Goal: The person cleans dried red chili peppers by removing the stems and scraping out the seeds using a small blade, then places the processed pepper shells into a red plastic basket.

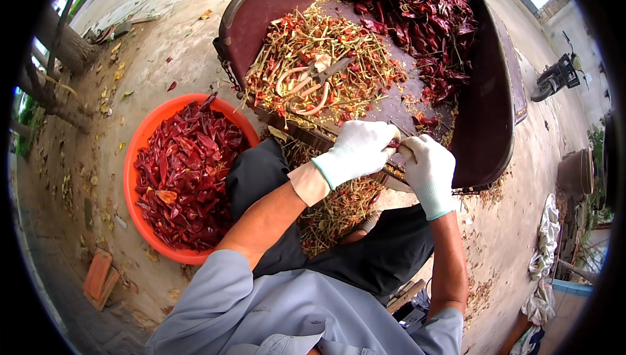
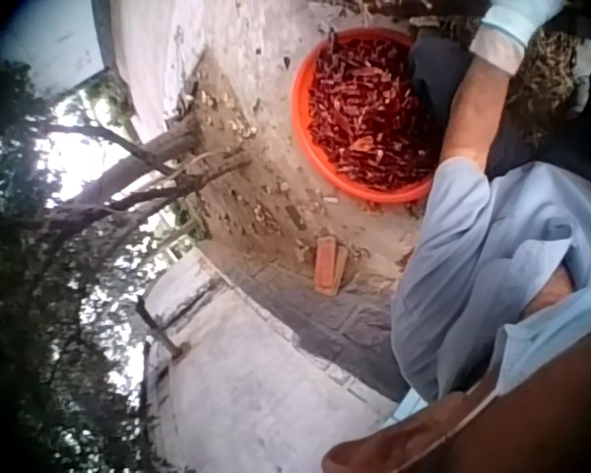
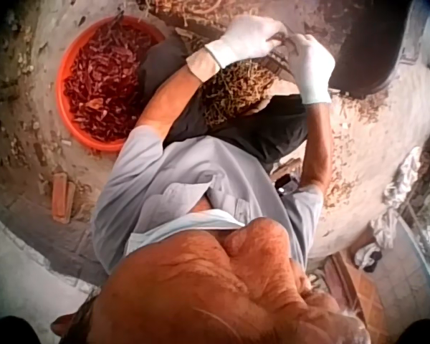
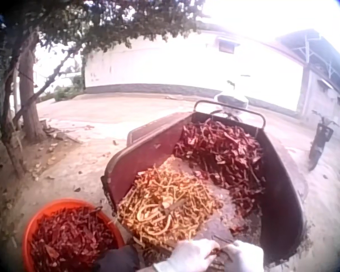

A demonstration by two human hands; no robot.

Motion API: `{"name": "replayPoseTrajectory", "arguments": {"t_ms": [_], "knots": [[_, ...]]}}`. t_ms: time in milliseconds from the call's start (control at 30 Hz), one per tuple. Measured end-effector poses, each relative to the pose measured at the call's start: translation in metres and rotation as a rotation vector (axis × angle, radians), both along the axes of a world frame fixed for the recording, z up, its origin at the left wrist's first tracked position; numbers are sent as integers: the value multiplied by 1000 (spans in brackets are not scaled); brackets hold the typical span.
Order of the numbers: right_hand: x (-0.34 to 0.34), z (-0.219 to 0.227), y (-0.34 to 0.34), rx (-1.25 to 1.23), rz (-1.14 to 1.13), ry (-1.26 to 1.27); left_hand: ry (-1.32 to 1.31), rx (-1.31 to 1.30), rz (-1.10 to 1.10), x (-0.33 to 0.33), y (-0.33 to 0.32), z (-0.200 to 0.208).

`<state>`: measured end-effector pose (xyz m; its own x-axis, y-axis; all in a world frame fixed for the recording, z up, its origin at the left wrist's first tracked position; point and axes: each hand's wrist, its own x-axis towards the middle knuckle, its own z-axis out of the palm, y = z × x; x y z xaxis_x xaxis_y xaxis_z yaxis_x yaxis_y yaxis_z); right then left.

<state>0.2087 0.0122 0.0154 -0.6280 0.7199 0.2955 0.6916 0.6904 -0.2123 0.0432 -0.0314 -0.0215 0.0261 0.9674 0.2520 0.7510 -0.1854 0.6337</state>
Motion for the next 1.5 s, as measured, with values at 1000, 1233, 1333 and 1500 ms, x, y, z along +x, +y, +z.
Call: {"name": "replayPoseTrajectory", "arguments": {"t_ms": [1000,1233,1333,1500], "knots": [[32,-56,10,-411,-235,291,-1126,-221,-108,-37,-12,34],[8,-60,83,-32,-569,-161,-955,-198,-69,-21,-6,26],[11,-71,98,-75,-611,-244,-1020,-299,-38,-25,-10,39],[26,-80,97,-101,-574,-58,-1038,-272,9,-22,-8,34]]}}
